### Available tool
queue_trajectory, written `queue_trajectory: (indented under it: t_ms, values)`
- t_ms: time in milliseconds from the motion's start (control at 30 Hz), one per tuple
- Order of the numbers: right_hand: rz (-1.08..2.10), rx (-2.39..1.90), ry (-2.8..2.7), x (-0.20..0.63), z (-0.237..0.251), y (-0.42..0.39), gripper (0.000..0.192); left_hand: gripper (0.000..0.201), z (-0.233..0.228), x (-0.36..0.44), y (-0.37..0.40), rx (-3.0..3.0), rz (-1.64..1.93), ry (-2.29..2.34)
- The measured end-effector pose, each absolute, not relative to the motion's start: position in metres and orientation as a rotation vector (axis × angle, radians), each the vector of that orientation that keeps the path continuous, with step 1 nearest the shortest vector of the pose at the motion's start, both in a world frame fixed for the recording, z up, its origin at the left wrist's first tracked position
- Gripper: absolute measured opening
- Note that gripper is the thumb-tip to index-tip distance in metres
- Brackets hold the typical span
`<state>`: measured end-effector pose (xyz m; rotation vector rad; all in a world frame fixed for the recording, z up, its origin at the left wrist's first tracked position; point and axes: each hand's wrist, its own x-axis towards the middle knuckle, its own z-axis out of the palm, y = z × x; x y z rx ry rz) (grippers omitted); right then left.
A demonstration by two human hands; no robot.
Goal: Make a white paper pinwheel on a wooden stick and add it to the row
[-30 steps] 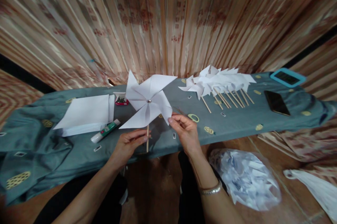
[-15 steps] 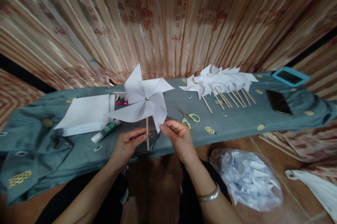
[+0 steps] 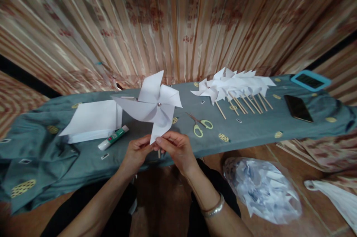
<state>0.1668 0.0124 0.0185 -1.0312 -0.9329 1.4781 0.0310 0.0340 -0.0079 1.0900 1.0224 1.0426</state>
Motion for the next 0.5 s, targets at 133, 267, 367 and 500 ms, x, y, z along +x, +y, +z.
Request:
queue_trajectory:
  t_ms: [133,267,367,500]
  values:
    - [1.462,-1.024,-1.013,0.162,0.019,0.012,0.022,0.013,-0.009,0.032,0.033,1.107,1.072,1.015]
    - [1.347,-1.05,-1.142,0.167,0.016,0.011,0.019,0.012,-0.009,0.032,0.033,1.087,1.052,1.038]
    - [1.156,-1.148,-1.174,0.175,0.013,0.013,0.021,0.016,-0.009,0.034,0.033,1.01,1.049,1.065]
    - [0.911,-1.309,-1.137,0.185,0.006,0.016,0.018,0.02,-0.007,0.039,0.034,0.873,1.094,1.087]
